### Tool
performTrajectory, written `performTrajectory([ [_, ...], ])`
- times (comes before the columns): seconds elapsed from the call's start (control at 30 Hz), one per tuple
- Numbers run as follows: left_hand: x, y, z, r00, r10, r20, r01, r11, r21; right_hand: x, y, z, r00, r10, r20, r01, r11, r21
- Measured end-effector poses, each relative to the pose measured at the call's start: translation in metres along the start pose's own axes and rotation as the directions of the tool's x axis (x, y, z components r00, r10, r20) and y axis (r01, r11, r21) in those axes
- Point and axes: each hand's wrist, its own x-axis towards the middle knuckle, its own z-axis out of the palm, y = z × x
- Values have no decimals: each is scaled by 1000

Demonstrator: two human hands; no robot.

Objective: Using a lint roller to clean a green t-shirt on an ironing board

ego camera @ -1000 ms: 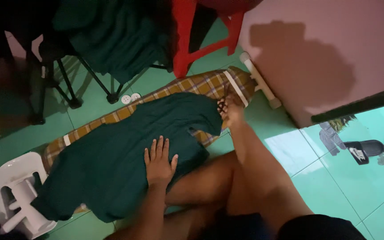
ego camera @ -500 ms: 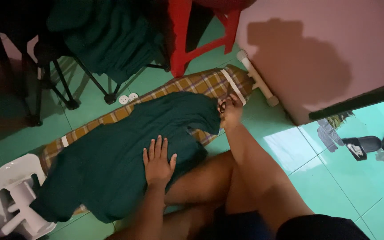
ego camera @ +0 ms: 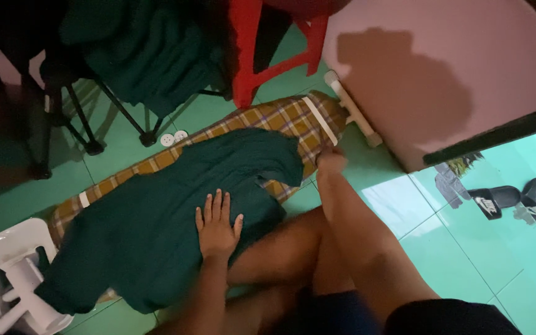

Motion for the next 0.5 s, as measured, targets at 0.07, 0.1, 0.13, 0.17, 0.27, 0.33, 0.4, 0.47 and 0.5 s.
performTrajectory([
  [0.07,-2,0,4,1000,4,-20,-4,1000,3,71,61,65,994,-106,15,102,903,-417],
  [0.1,-2,-1,6,999,7,-41,-6,1000,9,123,94,91,978,-194,75,183,632,-753],
  [0.13,-2,-1,5,999,8,-42,-7,1000,8,79,60,69,978,-195,73,182,632,-753],
  [0.17,-2,-2,4,999,10,-40,-9,1000,10,34,27,51,982,-163,-92,137,961,-239],
  [0.27,-2,-2,7,1000,10,-23,-10,1000,1,-25,-25,27,980,-34,-198,109,916,385],
  [0.33,-3,-2,7,1000,5,-5,-5,1000,-6,-26,-27,17,983,-25,-184,98,912,399],
  [0.4,-2,-1,3,999,26,-43,-28,998,-52,-9,-17,-1,919,-333,212,393,728,-562],
  [0.47,-3,-1,6,998,23,-59,-24,1000,-15,-43,-44,-22,902,-402,155,422,755,-501],
  [0.5,-4,-2,8,997,16,-74,-14,1000,20,-60,-57,-32,880,-466,95,457,773,-441],
])
